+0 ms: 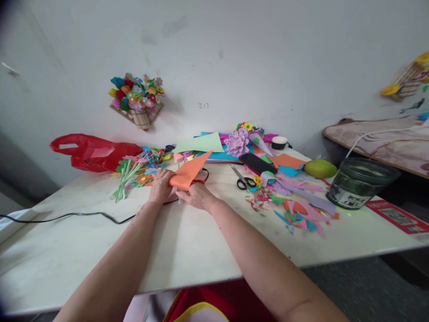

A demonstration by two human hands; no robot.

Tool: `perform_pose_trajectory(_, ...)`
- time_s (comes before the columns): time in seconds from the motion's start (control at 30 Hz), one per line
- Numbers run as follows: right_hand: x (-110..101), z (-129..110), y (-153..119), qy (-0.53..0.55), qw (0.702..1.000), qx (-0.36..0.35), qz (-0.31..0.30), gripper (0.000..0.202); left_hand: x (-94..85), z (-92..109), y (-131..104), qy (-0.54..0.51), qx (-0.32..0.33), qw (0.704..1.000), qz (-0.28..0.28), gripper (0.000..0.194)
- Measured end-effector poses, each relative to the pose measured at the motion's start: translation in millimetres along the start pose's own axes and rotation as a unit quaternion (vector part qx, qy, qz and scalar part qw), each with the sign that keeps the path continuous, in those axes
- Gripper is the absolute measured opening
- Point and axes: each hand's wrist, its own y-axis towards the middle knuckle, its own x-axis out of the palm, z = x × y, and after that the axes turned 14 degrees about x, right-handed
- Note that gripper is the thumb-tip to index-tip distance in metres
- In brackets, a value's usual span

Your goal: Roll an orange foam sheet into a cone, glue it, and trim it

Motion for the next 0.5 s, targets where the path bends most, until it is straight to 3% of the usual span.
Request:
perform_pose_trajectory(0.37,0.2,3.9,-1.3,-0.040,0.999,0.013,0.006,0.037,-5.3,-3.1,-9.5,0.052,-0.111,0.991,-0.046,0.023)
perform_pose_trajectory(0.5,0.3,0.3,-2.1,-0.079,0.996,-0.037,0.016,0.032,-5.6,-3.9,-9.3,0.038,-0.116,0.991,-0.054,0.021)
